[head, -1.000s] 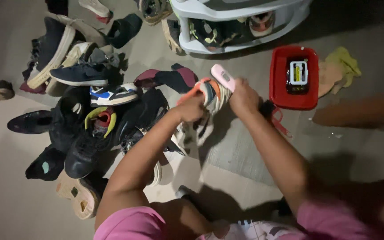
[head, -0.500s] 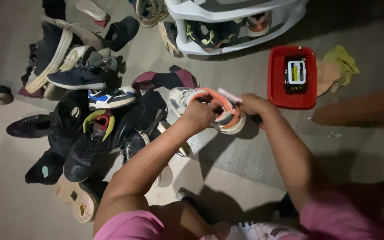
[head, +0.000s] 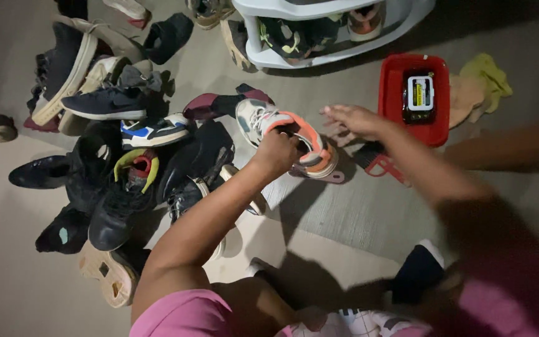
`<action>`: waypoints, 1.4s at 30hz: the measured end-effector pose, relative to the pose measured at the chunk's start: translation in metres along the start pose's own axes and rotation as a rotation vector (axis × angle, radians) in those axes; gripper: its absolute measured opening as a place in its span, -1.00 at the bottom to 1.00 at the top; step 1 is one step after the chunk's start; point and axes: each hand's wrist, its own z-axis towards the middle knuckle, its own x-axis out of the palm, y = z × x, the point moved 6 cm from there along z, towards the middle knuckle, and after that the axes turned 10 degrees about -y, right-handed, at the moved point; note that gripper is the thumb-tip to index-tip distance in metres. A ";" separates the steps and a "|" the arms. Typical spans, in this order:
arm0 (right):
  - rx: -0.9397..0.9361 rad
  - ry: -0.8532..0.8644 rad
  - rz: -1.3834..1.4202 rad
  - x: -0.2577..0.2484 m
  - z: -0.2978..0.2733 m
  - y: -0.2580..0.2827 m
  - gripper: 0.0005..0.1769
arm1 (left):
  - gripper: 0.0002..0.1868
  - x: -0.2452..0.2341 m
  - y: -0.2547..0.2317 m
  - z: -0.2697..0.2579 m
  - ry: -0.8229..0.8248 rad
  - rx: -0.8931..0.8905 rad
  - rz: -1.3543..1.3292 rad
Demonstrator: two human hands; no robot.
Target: Clean and brush several pairs of shoes, then organize them on a shoe rack.
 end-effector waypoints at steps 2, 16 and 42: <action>-0.019 0.066 0.010 0.001 -0.040 0.029 -0.21 | -0.75 -0.011 -0.003 0.002 0.072 0.032 -0.082; -0.447 0.034 0.141 -0.036 -0.101 0.009 0.25 | -0.63 -0.057 -0.026 0.107 0.051 0.182 -0.160; -0.352 -0.147 1.295 -0.208 0.014 -0.101 -0.69 | -0.42 0.062 0.057 0.304 -0.109 -0.712 -0.543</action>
